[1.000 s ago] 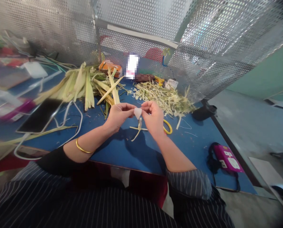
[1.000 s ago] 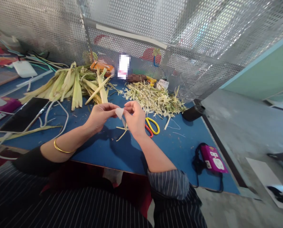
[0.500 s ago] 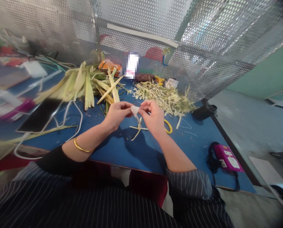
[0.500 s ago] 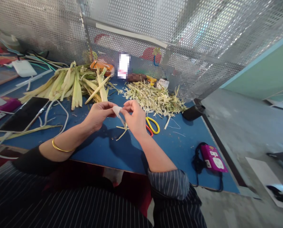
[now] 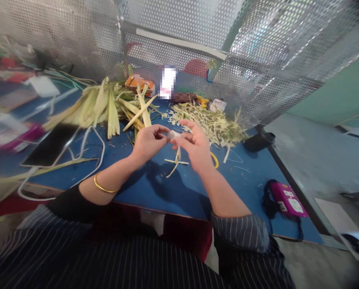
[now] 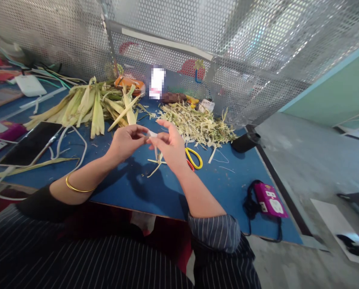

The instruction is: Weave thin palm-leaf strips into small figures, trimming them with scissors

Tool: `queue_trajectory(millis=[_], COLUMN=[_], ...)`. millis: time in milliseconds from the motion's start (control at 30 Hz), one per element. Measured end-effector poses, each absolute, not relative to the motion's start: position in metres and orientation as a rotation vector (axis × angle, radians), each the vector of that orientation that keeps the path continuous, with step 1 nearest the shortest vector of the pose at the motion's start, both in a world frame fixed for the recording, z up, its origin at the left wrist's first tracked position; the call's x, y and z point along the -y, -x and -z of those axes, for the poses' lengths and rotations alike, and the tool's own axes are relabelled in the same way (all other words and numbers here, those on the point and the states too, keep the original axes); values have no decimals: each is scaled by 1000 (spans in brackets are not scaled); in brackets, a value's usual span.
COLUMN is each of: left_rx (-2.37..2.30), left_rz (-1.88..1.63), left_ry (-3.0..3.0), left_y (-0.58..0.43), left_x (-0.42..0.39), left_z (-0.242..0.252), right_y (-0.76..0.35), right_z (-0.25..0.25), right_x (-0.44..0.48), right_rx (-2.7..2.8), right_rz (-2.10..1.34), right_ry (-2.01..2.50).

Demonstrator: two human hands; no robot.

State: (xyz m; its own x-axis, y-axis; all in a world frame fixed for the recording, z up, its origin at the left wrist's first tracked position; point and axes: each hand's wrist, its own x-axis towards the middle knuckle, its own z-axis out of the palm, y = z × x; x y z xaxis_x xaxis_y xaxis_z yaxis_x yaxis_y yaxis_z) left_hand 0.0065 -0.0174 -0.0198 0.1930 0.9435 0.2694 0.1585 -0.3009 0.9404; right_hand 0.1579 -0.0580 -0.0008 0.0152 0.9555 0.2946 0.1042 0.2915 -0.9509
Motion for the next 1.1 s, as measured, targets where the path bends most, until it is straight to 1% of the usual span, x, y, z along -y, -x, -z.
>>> queue_trajectory(millis=[100, 300, 433, 500, 567, 667, 767, 867, 1100], left_rx=[-937, -726, -705, -733, -776, -808, -785, -769, -758], left_rz=[-1029, -1041, -876, -836, -872, -954, -988, -992, -990], left_ry=[-1560, -1405, -1328, -1239, -1129, -1007, -950, -916, -961], left_y=[-8, -9, -7, -7, -7, -6, -5, -5, -5], left_x=[18, 22, 23, 23, 22, 20, 19, 20, 22], left_z=[19, 11, 11, 12, 13, 12, 11, 12, 11], right_y=[-168, -174, -174, -175, -176, -174, -169, -166, -168], right_z=[1, 2, 6, 8, 8, 4, 2, 6, 12], right_x=[52, 42, 41, 41, 43, 50, 56, 57, 55], right_rx=[1285, 1227, 1220, 1224, 1279, 1562, 1849, 1915, 1907], right_rz=[-1016, -1097, -1109, -945, -650, -253, -14, 139, 173], right_ry=[1016, 1054, 1083, 1152, 1207, 1179, 1123, 1130, 1163])
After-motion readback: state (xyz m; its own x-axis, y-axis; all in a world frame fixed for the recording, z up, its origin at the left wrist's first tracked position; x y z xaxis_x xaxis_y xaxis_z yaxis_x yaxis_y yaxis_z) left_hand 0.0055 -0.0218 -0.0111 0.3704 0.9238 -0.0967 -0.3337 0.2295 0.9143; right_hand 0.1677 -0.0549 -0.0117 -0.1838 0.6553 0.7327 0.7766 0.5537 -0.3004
